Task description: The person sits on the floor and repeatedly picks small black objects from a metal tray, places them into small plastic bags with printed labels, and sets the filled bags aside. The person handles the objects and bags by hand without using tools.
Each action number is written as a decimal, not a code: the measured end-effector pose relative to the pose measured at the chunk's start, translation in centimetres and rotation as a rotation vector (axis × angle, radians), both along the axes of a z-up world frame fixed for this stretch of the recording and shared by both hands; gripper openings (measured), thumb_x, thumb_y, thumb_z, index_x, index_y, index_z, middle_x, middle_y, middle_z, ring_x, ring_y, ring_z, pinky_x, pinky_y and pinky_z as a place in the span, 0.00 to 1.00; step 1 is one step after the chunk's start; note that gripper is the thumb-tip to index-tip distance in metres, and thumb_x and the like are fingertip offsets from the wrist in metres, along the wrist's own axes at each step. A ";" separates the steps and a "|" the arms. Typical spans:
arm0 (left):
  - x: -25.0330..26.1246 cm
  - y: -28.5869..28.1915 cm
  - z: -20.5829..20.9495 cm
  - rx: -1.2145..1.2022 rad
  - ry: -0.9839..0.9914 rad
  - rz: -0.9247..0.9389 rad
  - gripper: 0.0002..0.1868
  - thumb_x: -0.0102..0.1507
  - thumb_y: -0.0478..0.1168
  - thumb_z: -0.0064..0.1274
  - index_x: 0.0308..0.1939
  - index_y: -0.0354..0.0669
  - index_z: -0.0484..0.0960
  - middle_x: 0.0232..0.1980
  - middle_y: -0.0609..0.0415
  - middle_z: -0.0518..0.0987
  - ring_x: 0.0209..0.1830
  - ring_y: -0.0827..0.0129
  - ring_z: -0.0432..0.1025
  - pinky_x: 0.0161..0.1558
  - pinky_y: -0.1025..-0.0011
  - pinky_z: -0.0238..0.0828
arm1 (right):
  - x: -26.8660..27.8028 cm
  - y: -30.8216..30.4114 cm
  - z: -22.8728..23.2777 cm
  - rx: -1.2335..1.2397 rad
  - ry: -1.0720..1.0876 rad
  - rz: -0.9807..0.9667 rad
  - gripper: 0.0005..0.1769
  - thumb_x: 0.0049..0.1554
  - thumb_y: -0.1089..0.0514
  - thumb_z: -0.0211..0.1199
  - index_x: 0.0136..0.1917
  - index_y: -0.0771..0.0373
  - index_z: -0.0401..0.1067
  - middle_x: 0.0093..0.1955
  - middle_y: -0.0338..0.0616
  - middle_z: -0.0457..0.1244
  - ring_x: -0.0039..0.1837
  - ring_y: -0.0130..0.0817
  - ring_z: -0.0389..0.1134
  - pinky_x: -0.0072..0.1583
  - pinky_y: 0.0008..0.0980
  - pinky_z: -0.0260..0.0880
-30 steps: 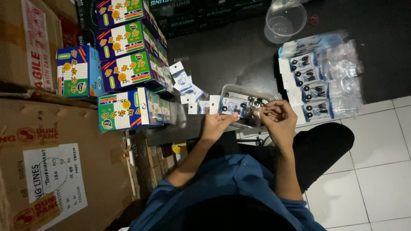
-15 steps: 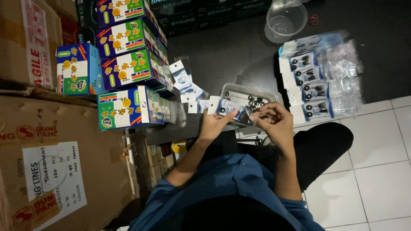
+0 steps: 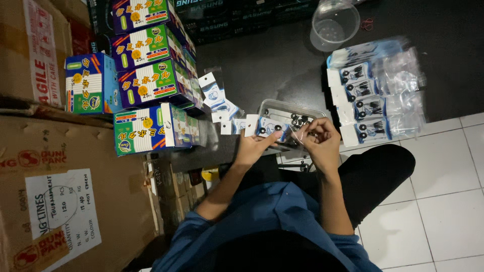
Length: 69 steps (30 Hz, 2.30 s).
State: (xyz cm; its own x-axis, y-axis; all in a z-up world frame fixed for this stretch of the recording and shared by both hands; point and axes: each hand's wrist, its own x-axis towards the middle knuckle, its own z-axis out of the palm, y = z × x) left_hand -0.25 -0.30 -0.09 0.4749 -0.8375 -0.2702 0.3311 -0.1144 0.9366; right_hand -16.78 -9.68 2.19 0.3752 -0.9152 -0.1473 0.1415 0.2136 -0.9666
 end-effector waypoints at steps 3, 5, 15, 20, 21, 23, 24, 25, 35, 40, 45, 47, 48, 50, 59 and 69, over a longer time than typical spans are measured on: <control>0.0 -0.3 -0.1 -0.042 0.034 -0.011 0.20 0.54 0.38 0.73 0.39 0.28 0.80 0.28 0.43 0.82 0.24 0.64 0.80 0.27 0.76 0.77 | -0.1 0.0 -0.2 0.001 0.003 0.034 0.23 0.44 0.75 0.77 0.45 0.67 0.65 0.38 0.56 0.69 0.34 0.25 0.68 0.36 0.18 0.69; 0.1 -0.5 1.4 -0.059 0.044 -0.012 0.20 0.54 0.38 0.72 0.40 0.28 0.80 0.28 0.43 0.82 0.24 0.64 0.80 0.27 0.76 0.77 | -0.3 0.4 0.7 0.008 0.033 0.038 0.23 0.43 0.75 0.77 0.45 0.68 0.67 0.38 0.56 0.69 0.34 0.24 0.68 0.35 0.17 0.70; 0.2 -0.3 1.9 -0.047 0.045 -0.051 0.19 0.54 0.39 0.72 0.37 0.27 0.79 0.26 0.43 0.81 0.23 0.66 0.80 0.25 0.78 0.75 | -0.3 0.3 0.4 -0.035 0.045 -0.010 0.23 0.45 0.71 0.78 0.48 0.69 0.68 0.40 0.52 0.68 0.38 0.23 0.67 0.37 0.18 0.69; -0.3 -0.1 1.6 -0.051 0.045 -0.069 0.18 0.54 0.37 0.72 0.36 0.27 0.79 0.26 0.41 0.82 0.21 0.66 0.79 0.26 0.76 0.75 | 0.3 0.3 -0.2 -0.097 0.031 -0.036 0.25 0.43 0.68 0.82 0.46 0.70 0.67 0.40 0.52 0.65 0.40 0.30 0.68 0.38 0.23 0.73; -0.4 0.1 1.3 -0.038 0.063 -0.066 0.19 0.54 0.38 0.72 0.36 0.27 0.79 0.25 0.41 0.81 0.21 0.66 0.79 0.26 0.76 0.76 | 0.3 0.3 -0.5 -0.134 0.054 -0.025 0.25 0.43 0.67 0.83 0.45 0.70 0.68 0.41 0.53 0.65 0.41 0.32 0.68 0.39 0.23 0.73; -0.4 0.1 1.9 -0.057 0.074 -0.071 0.18 0.55 0.38 0.71 0.36 0.27 0.79 0.26 0.41 0.81 0.21 0.64 0.79 0.26 0.74 0.77 | 0.6 0.2 -1.2 -0.174 0.044 -0.008 0.22 0.45 0.68 0.81 0.46 0.70 0.68 0.44 0.53 0.65 0.43 0.32 0.68 0.41 0.23 0.73; -0.4 0.1 2.2 -0.075 0.083 -0.075 0.17 0.56 0.37 0.71 0.36 0.27 0.79 0.27 0.41 0.81 0.22 0.62 0.79 0.26 0.72 0.78 | 0.8 0.2 -1.6 -0.213 0.033 0.010 0.19 0.48 0.68 0.79 0.47 0.70 0.69 0.46 0.53 0.66 0.46 0.32 0.68 0.43 0.24 0.72; -0.4 0.8 -1.3 -0.076 0.084 -0.074 0.17 0.56 0.37 0.71 0.36 0.27 0.79 0.27 0.41 0.81 0.22 0.62 0.79 0.26 0.72 0.78 | 0.8 0.2 -1.7 -0.213 0.034 0.010 0.19 0.48 0.68 0.79 0.47 0.70 0.69 0.46 0.53 0.66 0.46 0.32 0.68 0.43 0.24 0.72; -0.1 2.0 -6.4 -0.071 0.126 -0.060 0.14 0.62 0.39 0.66 0.38 0.29 0.80 0.30 0.43 0.81 0.23 0.58 0.80 0.26 0.67 0.80 | -0.2 0.4 0.8 -0.330 0.119 0.187 0.19 0.49 0.68 0.77 0.54 0.70 0.77 0.46 0.56 0.69 0.48 0.40 0.69 0.53 0.41 0.71; -0.4 0.6 -0.2 -0.058 0.096 -0.139 0.15 0.63 0.42 0.65 0.38 0.32 0.79 0.30 0.44 0.81 0.24 0.60 0.80 0.29 0.70 0.79 | 0.2 0.8 1.3 -0.330 0.163 0.146 0.13 0.52 0.65 0.76 0.50 0.69 0.78 0.43 0.54 0.69 0.46 0.33 0.67 0.47 0.37 0.72; -0.1 -0.2 3.1 -0.097 0.034 -0.168 0.14 0.64 0.41 0.62 0.38 0.32 0.79 0.30 0.45 0.79 0.26 0.58 0.80 0.29 0.67 0.79 | 0.3 0.7 0.5 -0.275 0.158 0.120 0.12 0.52 0.63 0.77 0.49 0.68 0.80 0.40 0.52 0.68 0.43 0.31 0.65 0.43 0.35 0.72; 0.0 -0.3 1.0 -0.102 0.079 -0.155 0.15 0.66 0.42 0.59 0.42 0.29 0.78 0.32 0.44 0.80 0.26 0.58 0.80 0.27 0.66 0.80 | 0.5 0.7 1.0 -0.258 0.154 0.128 0.13 0.51 0.63 0.77 0.49 0.67 0.80 0.39 0.50 0.67 0.42 0.30 0.65 0.44 0.34 0.71; 0.0 -0.3 0.0 -0.107 0.126 -0.144 0.17 0.69 0.43 0.56 0.46 0.27 0.78 0.33 0.44 0.81 0.26 0.58 0.80 0.26 0.64 0.82 | 0.6 0.8 1.2 -0.242 0.152 0.136 0.13 0.51 0.64 0.77 0.50 0.67 0.79 0.39 0.49 0.66 0.40 0.30 0.64 0.44 0.32 0.71; 0.0 -0.3 -1.3 -0.105 0.089 -0.115 0.18 0.69 0.43 0.56 0.47 0.27 0.77 0.33 0.47 0.78 0.26 0.62 0.79 0.25 0.67 0.81 | 0.3 0.7 1.4 -0.257 0.172 0.149 0.13 0.50 0.64 0.77 0.50 0.67 0.80 0.39 0.51 0.67 0.41 0.31 0.64 0.45 0.34 0.70; 0.0 -1.6 -2.8 -0.140 -0.014 0.044 0.12 0.65 0.40 0.60 0.35 0.32 0.79 0.26 0.51 0.75 0.16 0.70 0.74 0.17 0.76 0.75 | -2.7 -0.4 0.6 -0.173 0.233 0.011 0.12 0.53 0.61 0.76 0.50 0.63 0.81 0.42 0.50 0.71 0.47 0.28 0.68 0.52 0.30 0.71; -4.6 -5.2 0.2 -0.224 0.035 -0.016 0.13 0.61 0.36 0.66 0.31 0.34 0.77 0.25 0.46 0.79 0.21 0.63 0.79 0.21 0.70 0.77 | -5.8 -0.8 2.2 -0.125 0.097 -0.096 0.26 0.52 0.69 0.73 0.63 0.73 0.70 0.50 0.60 0.71 0.51 0.37 0.74 0.53 0.30 0.77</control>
